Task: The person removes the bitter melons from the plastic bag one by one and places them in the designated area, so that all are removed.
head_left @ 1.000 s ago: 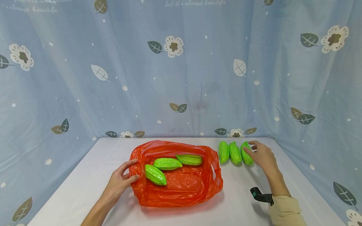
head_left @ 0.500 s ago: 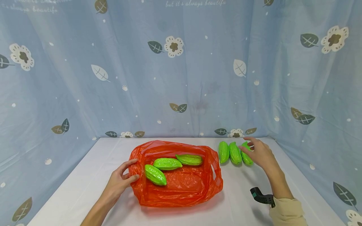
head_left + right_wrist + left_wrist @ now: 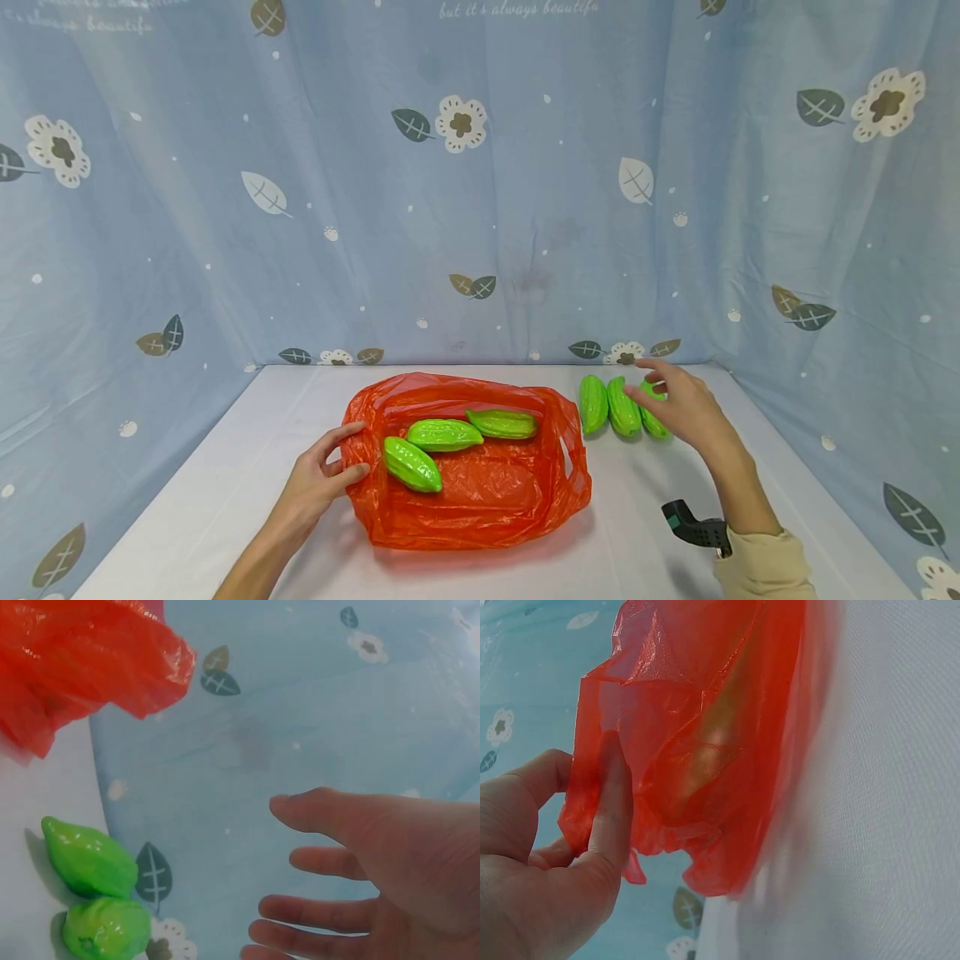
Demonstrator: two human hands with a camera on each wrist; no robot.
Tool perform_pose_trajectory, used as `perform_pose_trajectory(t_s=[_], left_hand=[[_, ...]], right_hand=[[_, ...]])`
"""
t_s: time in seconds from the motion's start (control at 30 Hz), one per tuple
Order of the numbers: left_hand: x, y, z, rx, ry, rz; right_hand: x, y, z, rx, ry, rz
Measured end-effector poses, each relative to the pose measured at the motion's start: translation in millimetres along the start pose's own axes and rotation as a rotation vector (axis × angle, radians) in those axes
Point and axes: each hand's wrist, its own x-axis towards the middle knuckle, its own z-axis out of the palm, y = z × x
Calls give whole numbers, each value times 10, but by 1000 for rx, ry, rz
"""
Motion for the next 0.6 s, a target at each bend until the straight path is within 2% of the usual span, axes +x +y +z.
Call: perform_pose_trajectory(t_s=[0.6], left_hand=[[-6, -26, 12, 5, 12, -3]], right_hand=[[-112, -337, 3, 83, 12, -148]])
